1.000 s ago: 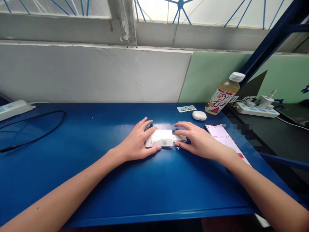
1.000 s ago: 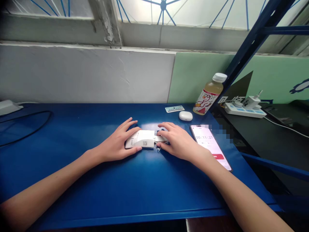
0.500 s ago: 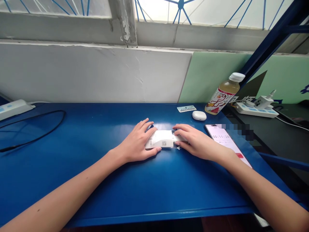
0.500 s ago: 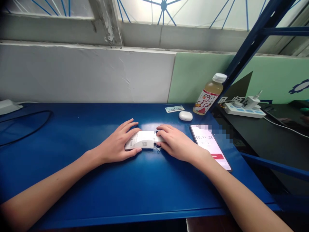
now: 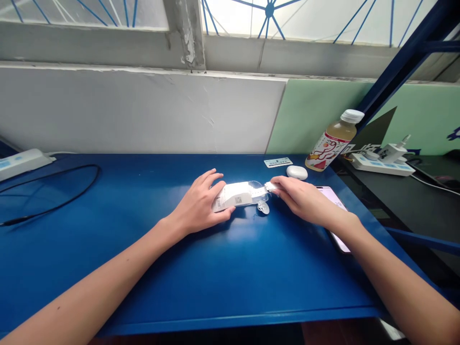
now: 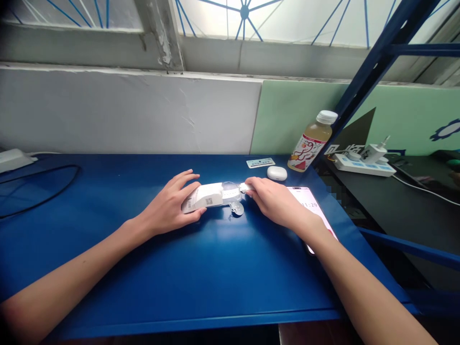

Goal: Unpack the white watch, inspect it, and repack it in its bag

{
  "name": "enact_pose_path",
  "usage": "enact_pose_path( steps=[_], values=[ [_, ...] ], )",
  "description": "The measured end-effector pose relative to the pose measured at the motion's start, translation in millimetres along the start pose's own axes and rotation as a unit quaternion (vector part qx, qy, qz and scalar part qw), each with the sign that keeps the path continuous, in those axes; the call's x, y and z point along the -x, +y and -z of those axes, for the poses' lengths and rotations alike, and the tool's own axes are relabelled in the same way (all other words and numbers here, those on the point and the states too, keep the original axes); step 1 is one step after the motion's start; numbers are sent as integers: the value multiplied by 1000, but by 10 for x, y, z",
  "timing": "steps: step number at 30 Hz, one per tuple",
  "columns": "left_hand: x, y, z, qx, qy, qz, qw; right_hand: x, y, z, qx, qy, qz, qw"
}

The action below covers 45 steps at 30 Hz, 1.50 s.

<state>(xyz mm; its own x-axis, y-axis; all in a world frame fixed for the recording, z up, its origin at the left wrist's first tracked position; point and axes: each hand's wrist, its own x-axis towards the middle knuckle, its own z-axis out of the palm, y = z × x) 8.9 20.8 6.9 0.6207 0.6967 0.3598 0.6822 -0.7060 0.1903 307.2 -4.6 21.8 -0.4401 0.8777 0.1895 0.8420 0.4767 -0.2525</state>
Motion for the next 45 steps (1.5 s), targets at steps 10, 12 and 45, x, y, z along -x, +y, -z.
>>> enact_pose_path(
  steps=[10, 12, 45],
  values=[
    [20, 78, 20, -33, -5, -5, 999, -22, 152, 112, 30, 120, -94, 988],
    [28, 84, 1, -30, -26, 1, 999, -17, 142, 143, 32, 142, -109, 983],
    [19, 475, 83, 280, 143, -5, 949, -297, -764, 165, -367, 297, 75, 879]
  ],
)
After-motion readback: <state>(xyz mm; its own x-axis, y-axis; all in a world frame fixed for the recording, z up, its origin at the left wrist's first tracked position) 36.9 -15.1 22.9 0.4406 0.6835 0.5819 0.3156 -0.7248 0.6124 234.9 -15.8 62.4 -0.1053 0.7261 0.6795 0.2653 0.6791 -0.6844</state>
